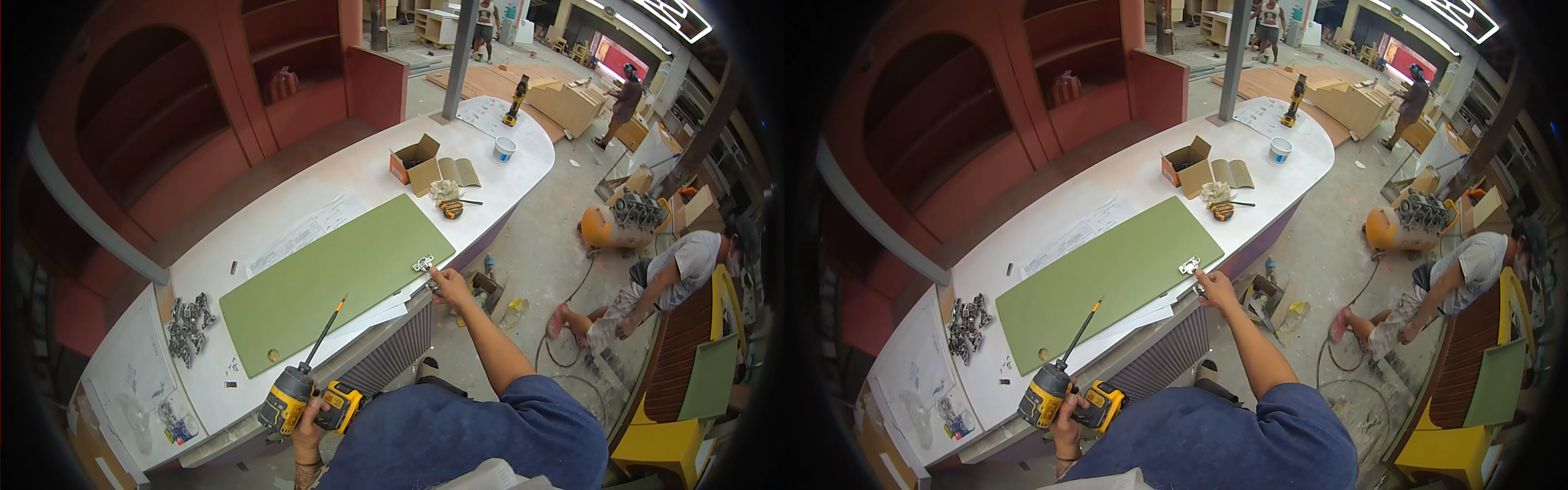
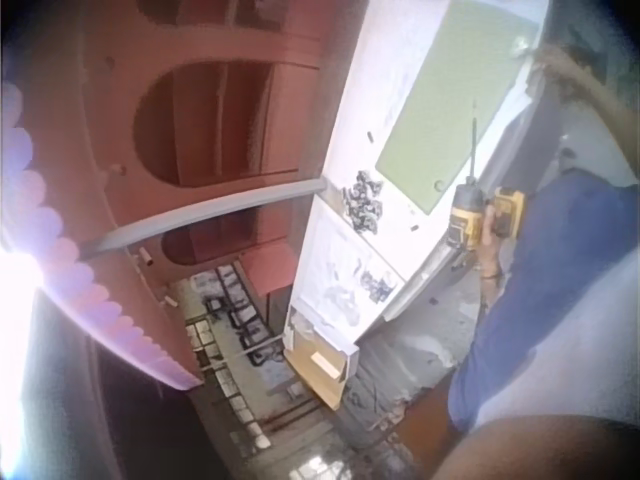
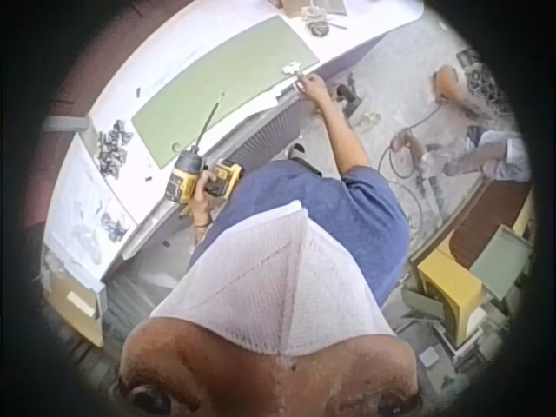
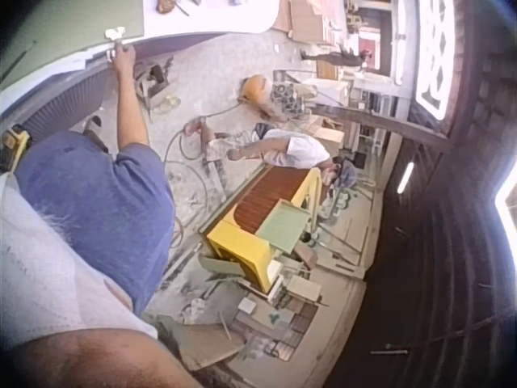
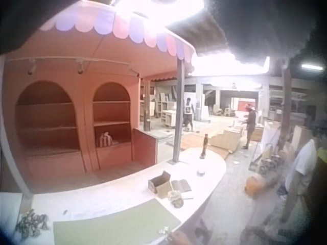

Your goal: The person installs metal hinges onto a green cabinet door using a power drill. The person positions the hinges over pre-drilled holes, inserts screws, and drives them in with the drill.

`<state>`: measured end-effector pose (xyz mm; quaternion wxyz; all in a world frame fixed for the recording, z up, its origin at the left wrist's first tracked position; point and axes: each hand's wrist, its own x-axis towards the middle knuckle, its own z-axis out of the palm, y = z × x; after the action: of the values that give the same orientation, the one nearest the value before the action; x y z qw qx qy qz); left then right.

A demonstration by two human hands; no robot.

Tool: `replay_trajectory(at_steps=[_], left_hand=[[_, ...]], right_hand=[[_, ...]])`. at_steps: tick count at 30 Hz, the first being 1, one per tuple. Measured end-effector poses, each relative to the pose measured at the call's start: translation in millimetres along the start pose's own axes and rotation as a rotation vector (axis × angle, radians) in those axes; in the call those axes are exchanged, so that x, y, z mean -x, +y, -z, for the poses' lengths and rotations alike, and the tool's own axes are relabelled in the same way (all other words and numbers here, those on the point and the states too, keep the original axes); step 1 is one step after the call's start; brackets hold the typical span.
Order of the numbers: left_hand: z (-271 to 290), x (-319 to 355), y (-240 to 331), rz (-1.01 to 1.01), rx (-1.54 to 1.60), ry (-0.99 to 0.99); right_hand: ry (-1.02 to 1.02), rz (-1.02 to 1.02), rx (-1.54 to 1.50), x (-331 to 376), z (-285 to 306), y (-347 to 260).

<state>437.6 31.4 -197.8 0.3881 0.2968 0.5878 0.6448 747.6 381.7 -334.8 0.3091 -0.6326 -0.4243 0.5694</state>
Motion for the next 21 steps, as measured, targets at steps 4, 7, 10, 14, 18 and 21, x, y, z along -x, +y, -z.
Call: replay_trajectory(at_steps=[4,7,10,14,18,21], left_hand=[[2,4,-1,-0.024,-0.071,0.015],[9,8,-2,-0.024,-0.064,0.028],[22,13,-12,-0.032,-0.056,0.058],[30,22,1,-0.033,-0.029,0.101],[48,32,-9,-0.043,-0.064,0.1],[55,38,-10,-0.068,-0.078,0.072]], right_hand=[[0.008,0.006,0.002,-2,-5,2],[0.017,-0.016,0.021,-2,-5,-2],[-0.029,-0.088,0.068,-3,1,-14],[-0.045,-0.128,0.075,3,-3,-25],[-0.09,-0.149,0.069,2,-1,-22],[-0.067,-0.131,0.056,1,1,-14]])
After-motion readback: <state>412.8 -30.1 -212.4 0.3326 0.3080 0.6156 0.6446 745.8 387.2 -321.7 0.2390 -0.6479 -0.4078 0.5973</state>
